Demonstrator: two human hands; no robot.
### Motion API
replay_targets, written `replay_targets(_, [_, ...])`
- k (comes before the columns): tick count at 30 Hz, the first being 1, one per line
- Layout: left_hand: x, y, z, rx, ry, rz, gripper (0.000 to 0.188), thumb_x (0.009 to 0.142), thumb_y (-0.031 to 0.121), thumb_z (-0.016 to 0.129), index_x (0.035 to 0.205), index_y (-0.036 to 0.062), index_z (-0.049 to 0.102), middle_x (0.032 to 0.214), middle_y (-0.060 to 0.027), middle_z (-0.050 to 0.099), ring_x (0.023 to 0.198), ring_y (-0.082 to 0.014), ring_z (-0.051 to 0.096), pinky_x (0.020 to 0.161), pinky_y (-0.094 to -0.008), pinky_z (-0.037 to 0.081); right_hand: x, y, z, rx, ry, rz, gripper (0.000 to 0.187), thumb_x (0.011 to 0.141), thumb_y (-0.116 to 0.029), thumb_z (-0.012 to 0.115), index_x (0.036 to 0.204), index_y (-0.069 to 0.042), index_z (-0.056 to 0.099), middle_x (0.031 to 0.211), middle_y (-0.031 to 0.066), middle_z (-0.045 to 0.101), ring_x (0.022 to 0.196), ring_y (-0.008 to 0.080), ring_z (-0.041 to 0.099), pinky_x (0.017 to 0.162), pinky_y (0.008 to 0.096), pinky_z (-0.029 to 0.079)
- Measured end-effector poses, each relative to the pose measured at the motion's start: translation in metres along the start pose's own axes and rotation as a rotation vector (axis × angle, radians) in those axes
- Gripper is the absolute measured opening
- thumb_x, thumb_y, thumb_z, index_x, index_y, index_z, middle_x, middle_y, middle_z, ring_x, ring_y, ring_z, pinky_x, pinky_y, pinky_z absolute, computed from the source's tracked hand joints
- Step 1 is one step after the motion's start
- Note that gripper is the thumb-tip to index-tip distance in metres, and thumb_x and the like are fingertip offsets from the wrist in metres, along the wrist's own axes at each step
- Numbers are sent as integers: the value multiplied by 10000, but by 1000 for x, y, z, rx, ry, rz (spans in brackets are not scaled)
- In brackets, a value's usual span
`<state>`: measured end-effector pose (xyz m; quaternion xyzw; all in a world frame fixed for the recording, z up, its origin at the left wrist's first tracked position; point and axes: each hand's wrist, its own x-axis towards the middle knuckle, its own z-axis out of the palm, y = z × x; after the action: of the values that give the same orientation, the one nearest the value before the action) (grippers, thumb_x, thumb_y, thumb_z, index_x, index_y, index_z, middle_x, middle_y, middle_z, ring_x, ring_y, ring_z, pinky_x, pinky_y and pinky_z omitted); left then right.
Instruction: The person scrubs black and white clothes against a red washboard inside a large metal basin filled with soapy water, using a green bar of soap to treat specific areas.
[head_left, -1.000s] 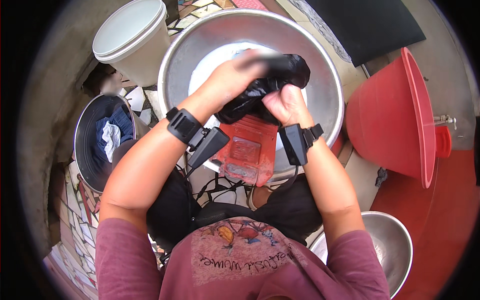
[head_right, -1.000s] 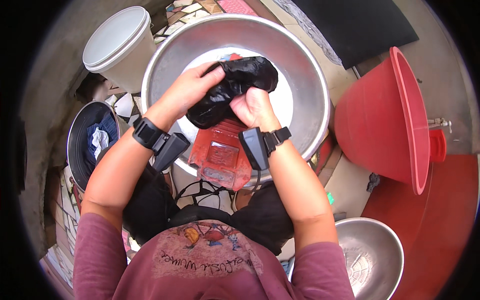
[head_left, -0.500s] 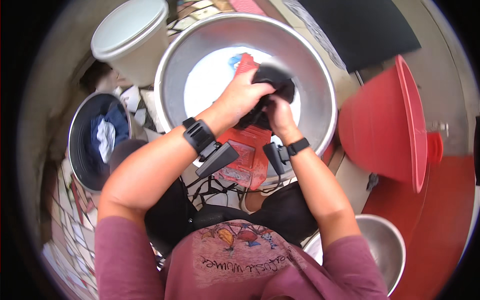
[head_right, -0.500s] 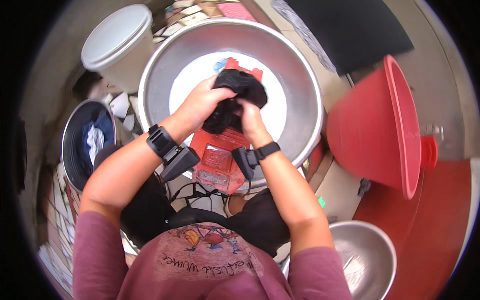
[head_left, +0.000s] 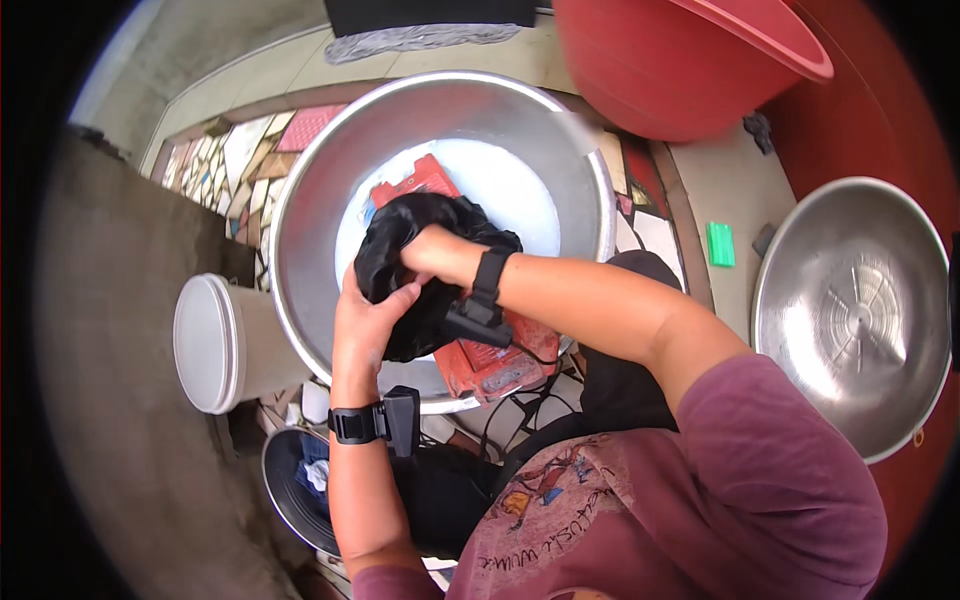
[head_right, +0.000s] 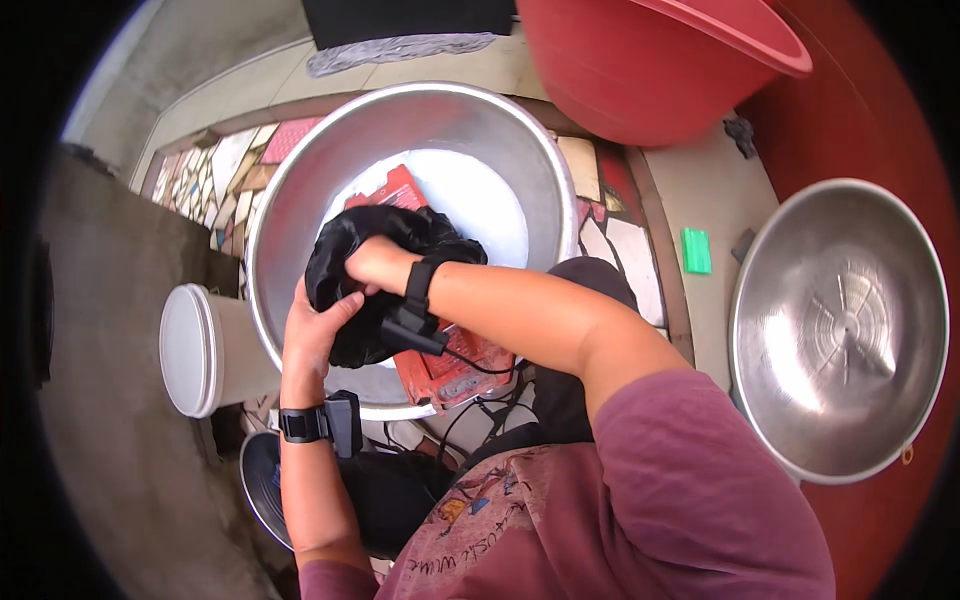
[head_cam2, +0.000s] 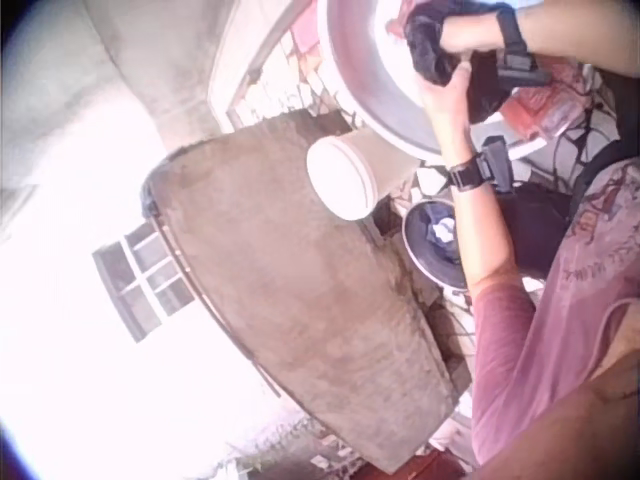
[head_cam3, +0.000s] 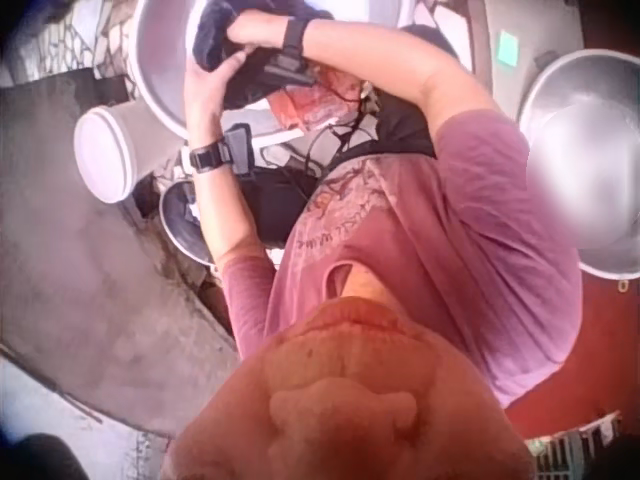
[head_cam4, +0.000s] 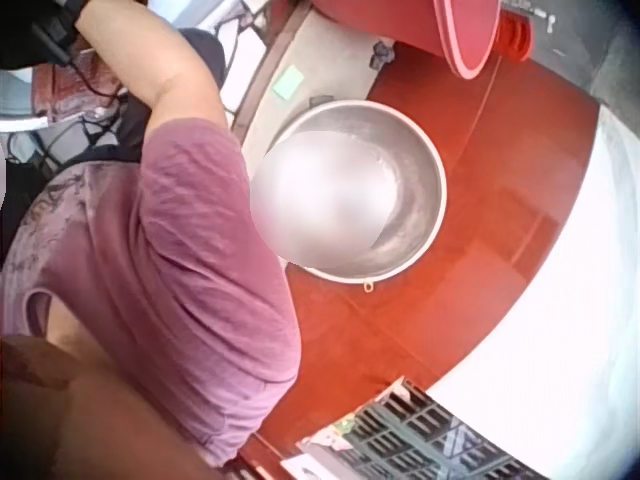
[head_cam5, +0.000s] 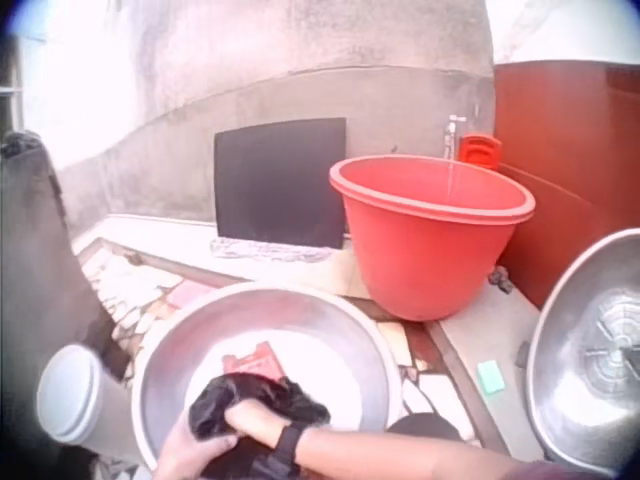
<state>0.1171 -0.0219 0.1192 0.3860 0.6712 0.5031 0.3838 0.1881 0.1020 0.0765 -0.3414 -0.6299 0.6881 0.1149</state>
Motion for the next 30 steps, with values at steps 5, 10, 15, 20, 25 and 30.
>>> replay_targets(5, [26,-14,-7,536,83,-9,315,768,171,641,1005,-32,603,893,-150,652,795,-171,612,747,-328,470,0,11,7,203,1,-127,188,822,-169,485,790,-45,623,784,80,616,735,165,564,643,311,471])
replay_targets(10, [28,-30,-10,-180,190,38,301,814,67,539,1100,-22,566,1045,-94,603,958,-184,558,850,-301,421,11,29,17,398,-56,-452,239,858,-55,402,857,-24,639,868,76,646,801,147,569,755,299,474])
replay_targets(15, [20,-8,0,-280,215,127,290,823,44,481,1095,-12,561,1026,-84,593,943,-177,556,845,-289,424,34,75,14,-290,136,-805,344,922,-226,318,1017,-16,574,1016,125,609,908,167,556,790,316,455])
replay_targets(20, [6,-16,-34,-401,314,35,317,785,-5,451,1083,-5,559,999,-90,598,900,-186,582,814,-290,452,7,47,31,55,-259,217,452,899,-324,351,1176,-23,543,1195,171,544,1101,235,521,870,343,427])
replay_targets(25, [-3,7,-1,-275,15,136,294,745,-46,483,1021,-7,573,928,-50,610,846,-143,567,781,-255,438,34,95,16,-665,-321,-456,410,899,-321,420,1180,-52,549,1214,164,533,1115,273,501,951,383,371])
replay_targets(30, [-16,5,-19,-283,68,85,301,738,-27,578,1037,-4,546,951,-56,599,846,-142,562,798,-258,433,12,25,12,-977,240,-1171,207,821,-295,505,949,-159,594,933,71,611,794,199,598,678,321,481])
